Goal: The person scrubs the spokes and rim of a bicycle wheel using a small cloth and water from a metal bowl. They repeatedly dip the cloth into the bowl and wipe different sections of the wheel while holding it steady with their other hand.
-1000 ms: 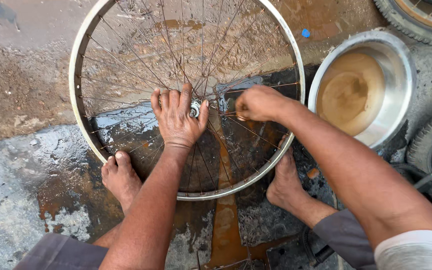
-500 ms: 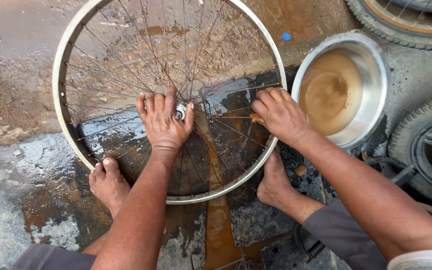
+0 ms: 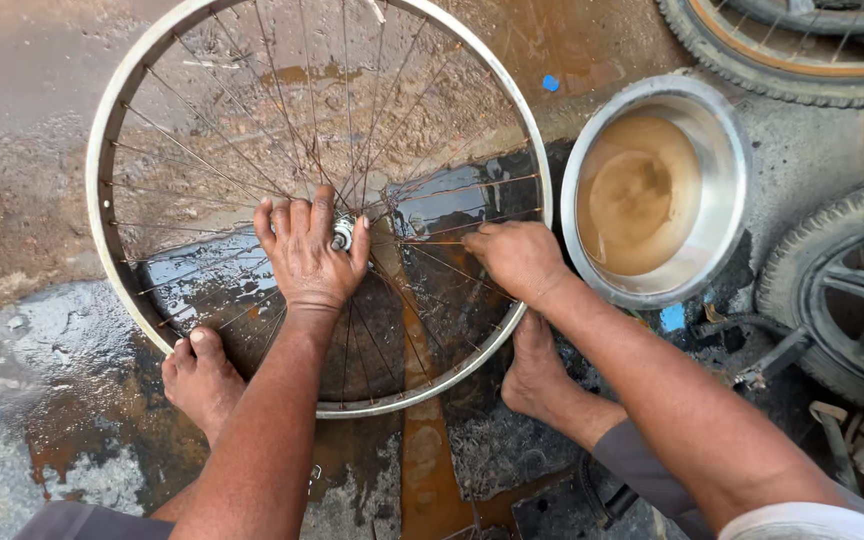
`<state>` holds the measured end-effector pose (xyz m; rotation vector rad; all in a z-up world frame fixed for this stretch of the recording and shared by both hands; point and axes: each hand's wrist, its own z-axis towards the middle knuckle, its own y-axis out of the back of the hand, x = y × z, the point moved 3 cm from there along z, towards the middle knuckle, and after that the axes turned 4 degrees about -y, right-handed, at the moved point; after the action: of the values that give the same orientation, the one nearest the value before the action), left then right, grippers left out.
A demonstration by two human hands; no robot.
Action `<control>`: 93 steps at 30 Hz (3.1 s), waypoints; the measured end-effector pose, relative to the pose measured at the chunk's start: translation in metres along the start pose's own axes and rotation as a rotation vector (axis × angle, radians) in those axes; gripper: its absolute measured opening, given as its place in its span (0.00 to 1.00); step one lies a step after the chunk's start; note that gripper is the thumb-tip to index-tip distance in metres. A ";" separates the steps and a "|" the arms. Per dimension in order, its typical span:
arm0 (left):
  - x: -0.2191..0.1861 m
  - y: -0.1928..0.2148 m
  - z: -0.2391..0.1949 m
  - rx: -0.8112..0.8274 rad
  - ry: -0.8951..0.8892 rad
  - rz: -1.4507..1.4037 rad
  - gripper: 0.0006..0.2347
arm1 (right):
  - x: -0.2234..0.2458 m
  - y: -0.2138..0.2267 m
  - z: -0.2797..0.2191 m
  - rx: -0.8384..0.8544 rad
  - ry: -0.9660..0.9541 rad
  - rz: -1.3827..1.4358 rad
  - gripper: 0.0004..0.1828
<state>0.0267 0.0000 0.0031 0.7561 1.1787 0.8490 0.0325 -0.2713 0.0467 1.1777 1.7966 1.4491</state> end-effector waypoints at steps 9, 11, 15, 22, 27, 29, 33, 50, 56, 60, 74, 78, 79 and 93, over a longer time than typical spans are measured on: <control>0.001 -0.003 0.003 0.021 0.009 0.061 0.22 | -0.032 0.038 -0.035 -0.211 -0.157 0.122 0.07; -0.002 -0.004 0.001 0.006 0.046 0.102 0.22 | -0.037 0.043 -0.048 -0.394 -0.389 0.363 0.08; -0.008 -0.002 -0.001 -0.006 0.164 0.038 0.23 | -0.042 0.034 -0.066 -0.478 -0.689 0.660 0.07; 0.006 0.004 0.002 0.137 0.200 -0.076 0.23 | -0.037 0.024 -0.062 -0.368 -0.828 0.918 0.10; 0.009 0.002 0.004 0.417 0.180 -0.082 0.25 | -0.030 0.005 -0.059 -0.258 -0.825 1.355 0.11; -0.003 0.002 0.004 0.564 0.149 -0.050 0.27 | -0.024 0.005 -0.058 -0.149 -0.792 1.466 0.10; -0.025 0.006 0.016 0.818 0.103 -0.002 0.38 | -0.011 0.025 -0.060 -0.077 -0.716 1.038 0.13; -0.023 -0.010 0.018 1.033 0.128 0.053 0.48 | 0.010 0.017 -0.134 -0.183 -0.063 -0.134 0.17; -0.022 -0.010 0.014 0.985 0.068 0.072 0.50 | 0.013 -0.004 -0.108 -0.192 -0.258 0.015 0.13; -0.023 -0.007 0.020 1.035 0.101 0.078 0.48 | 0.040 -0.028 -0.067 -0.316 -0.111 0.001 0.16; -0.024 -0.007 0.015 1.062 0.062 0.093 0.43 | 0.035 -0.038 -0.060 -0.239 -0.059 0.008 0.16; -0.021 -0.001 0.022 1.046 0.067 0.083 0.43 | 0.045 -0.041 -0.048 -0.224 -0.096 -0.049 0.15; -0.024 -0.003 0.019 1.063 0.080 0.060 0.43 | 0.033 -0.032 -0.068 -0.204 -0.064 -0.097 0.17; -0.026 -0.003 0.015 1.005 0.055 0.050 0.45 | 0.010 -0.020 -0.098 -0.101 -0.066 -0.077 0.20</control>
<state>0.0380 -0.0247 0.0160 1.5767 1.6413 0.2606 -0.0593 -0.3107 0.0548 1.0817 1.6853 1.4235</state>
